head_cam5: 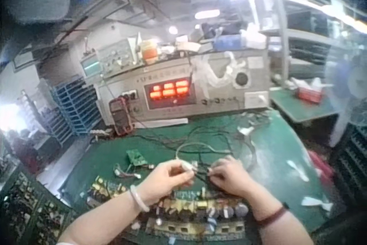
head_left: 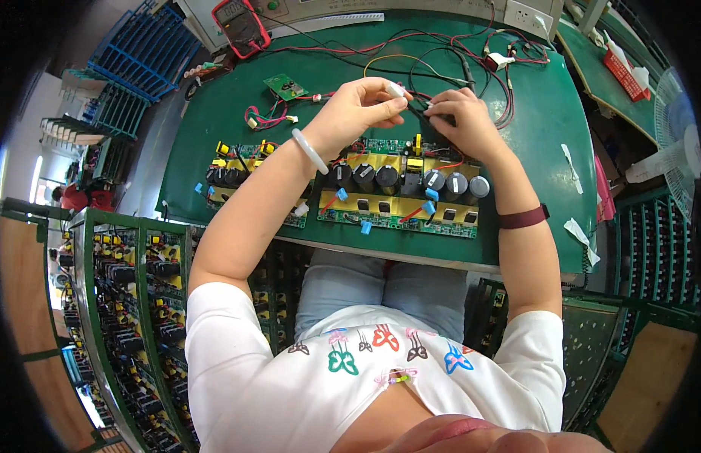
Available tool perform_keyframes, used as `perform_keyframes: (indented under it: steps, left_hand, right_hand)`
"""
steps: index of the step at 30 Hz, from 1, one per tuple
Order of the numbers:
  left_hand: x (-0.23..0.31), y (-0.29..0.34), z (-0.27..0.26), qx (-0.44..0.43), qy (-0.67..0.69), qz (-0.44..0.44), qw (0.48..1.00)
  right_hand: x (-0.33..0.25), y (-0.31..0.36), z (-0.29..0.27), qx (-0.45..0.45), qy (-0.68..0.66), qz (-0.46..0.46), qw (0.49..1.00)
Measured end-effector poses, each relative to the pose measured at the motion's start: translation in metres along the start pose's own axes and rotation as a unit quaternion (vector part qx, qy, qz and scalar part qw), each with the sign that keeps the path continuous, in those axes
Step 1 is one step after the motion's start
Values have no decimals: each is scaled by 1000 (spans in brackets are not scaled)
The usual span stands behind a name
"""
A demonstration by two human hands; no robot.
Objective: The person assembles electronic components on a green workbench, connecting wires to circuit boards and handling various electronic parts. They use their hands to manipulate wires and components, occasionally using tools like pliers or screwdrivers. The task involves precise hand movements and attention to detail.
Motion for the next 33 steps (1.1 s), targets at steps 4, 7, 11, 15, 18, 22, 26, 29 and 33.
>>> perform_keyframes:
  steps: [4,7,11,15,18,22,26,29,33]
  left_hand:
    - [-2,1,-3,7,-21,4,1000]
    - [-5,-3,-3,5,-13,-2,1000]
    - [-5,-2,0,-3,5,-14,1000]
    - [-5,-3,1,-6,19,-22,1000]
    - [-9,-4,1,1,20,-32,999]
    - [-13,-5,1,-19,22,-21,999]
    - [-9,-4,2,-20,21,-18,999]
    - [-5,-8,5,-17,20,-5,1000]
    - [1,-11,1,-6,-28,92,995]
  right_hand:
    - [19,-1,-32,121,1,-1,993]
    - [45,7,-55,139,161,43,976]
    - [77,20,-66,89,232,194,949]
    - [72,17,-81,160,146,215,952]
    - [41,6,-72,202,80,115,969]
    - [-3,-6,-28,109,-117,-21,987]
    - [29,-5,-3,-11,-158,138,978]
    - [32,-6,-23,69,-280,59,956]
    - [6,-9,-44,56,-422,11,905]
Point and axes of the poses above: each hand's wrist, its own y-axis away from the middle knuckle, its own z-axis out of the palm, x = y × z, the point moved 9 cm from there along -y, towards the middle knuckle, and after that the axes turned 2 degrees about x, right-handed, at the moved point
